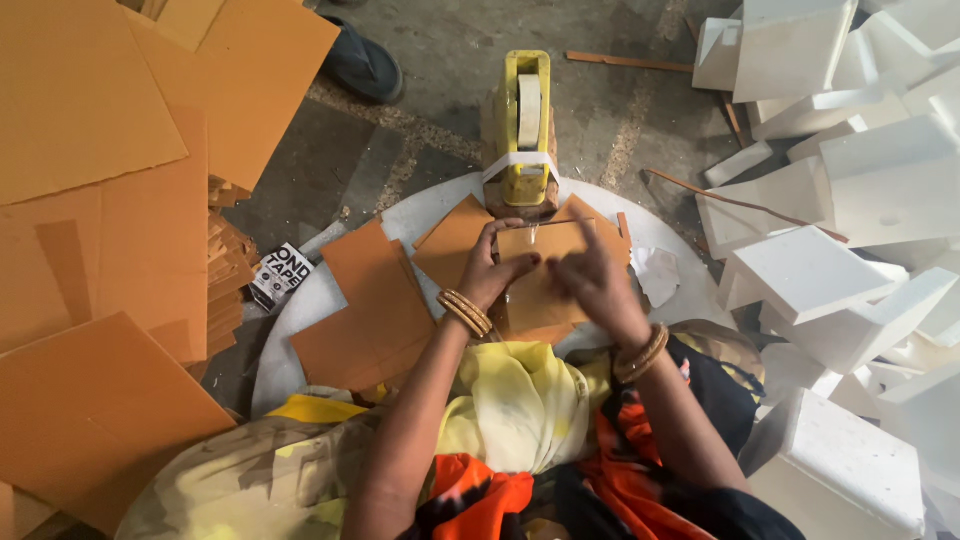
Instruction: The person assembles small cardboard boxes by inserting white foam inserts into pre-cut cardboard pieces and securing them with tape. The person repeatedly picks up foam inserts, places them into cardboard frames, and uses a tape dispenser to seal the edges.
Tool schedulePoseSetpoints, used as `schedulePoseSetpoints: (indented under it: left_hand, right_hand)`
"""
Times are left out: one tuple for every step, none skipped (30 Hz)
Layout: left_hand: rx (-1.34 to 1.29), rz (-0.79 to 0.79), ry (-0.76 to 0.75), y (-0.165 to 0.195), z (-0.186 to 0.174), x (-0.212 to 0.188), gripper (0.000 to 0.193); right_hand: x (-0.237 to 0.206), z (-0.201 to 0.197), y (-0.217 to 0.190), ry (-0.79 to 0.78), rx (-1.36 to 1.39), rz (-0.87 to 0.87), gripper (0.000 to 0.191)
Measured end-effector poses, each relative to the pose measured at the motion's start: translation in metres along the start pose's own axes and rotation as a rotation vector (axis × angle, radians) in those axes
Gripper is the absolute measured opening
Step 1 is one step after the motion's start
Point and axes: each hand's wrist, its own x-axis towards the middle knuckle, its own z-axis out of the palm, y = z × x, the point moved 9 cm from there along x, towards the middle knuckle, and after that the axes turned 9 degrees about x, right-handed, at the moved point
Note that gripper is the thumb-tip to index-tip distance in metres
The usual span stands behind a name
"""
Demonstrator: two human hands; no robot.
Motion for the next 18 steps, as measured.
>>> schedulePoseSetpoints:
  left_hand:
    - [-0.037,0.001,-0.041,0.003,0.002,-0.001,0.061]
    - [-0.074,0.0,-0.082,0.007,0.004,-0.002,0.064]
    - [-0.113,-0.004,-0.12,0.009,0.006,-0.005,0.067]
    - [-0.112,-0.02,-0.138,0.009,0.007,-0.007,0.068]
    - [-0.108,-0.032,-0.159,0.01,0.007,-0.007,0.069]
    - [-0.103,-0.046,-0.176,0.011,0.008,-0.008,0.07]
    - [-0.102,-0.035,-0.18,0.013,0.008,-0.009,0.071]
    - [-0.1,-0.023,-0.186,0.015,0.008,-0.008,0.071]
    - [-0.099,-0.01,-0.192,0.017,0.009,-0.008,0.071]
    - [-0.064,-0.011,-0.179,0.016,0.008,-0.008,0.072]
    - [-0.029,-0.013,-0.167,0.016,0.007,-0.007,0.072]
    - [0.006,-0.014,-0.159,0.015,0.006,-0.006,0.072]
    - [0.01,-0.042,-0.156,0.011,0.006,-0.005,0.073]
    - [0.012,-0.071,-0.154,0.007,0.005,-0.005,0.074]
    - [0.017,-0.095,-0.152,0.004,0.005,-0.003,0.074]
    - [0.059,-0.069,-0.149,0.005,0.003,-0.001,0.073]
    - [0.101,-0.043,-0.147,0.005,0.003,0.0,0.073]
    - [0.142,-0.018,-0.143,0.006,0.002,0.002,0.072]
  right_hand:
    - [0.008,-0.013,-0.011,0.072,-0.135,-0.16,0.084]
    - [0.016,-0.022,-0.022,0.143,-0.269,-0.317,0.083]
    - [0.025,-0.025,-0.025,0.167,-0.369,-0.391,0.083]
    - [0.037,-0.027,-0.029,0.19,-0.471,-0.468,0.083]
    - [0.05,-0.027,-0.034,0.214,-0.573,-0.549,0.083]
    - [0.074,-0.031,-0.017,0.184,-0.439,-0.356,0.084]
    - [0.095,-0.031,0.002,0.146,-0.303,-0.162,0.085]
    - [0.109,-0.029,0.022,0.104,-0.167,0.031,0.087]
    - [0.12,-0.028,0.026,0.101,-0.102,0.06,0.087]
    - [0.129,-0.027,0.03,0.099,-0.037,0.091,0.088]
    - [0.134,-0.025,0.036,0.099,0.028,0.121,0.089]
    - [0.137,-0.024,0.04,0.093,0.091,0.138,0.088]
    - [0.139,-0.024,0.044,0.087,0.152,0.156,0.087]
    - [0.14,-0.023,0.049,0.081,0.213,0.174,0.086]
    - [0.141,-0.026,0.051,0.115,0.173,0.162,0.086]
    - [0.143,-0.028,0.053,0.147,0.132,0.146,0.085]
    - [0.143,-0.031,0.055,0.179,0.092,0.13,0.085]
    - [0.146,-0.031,0.059,0.179,0.106,0.139,0.087]
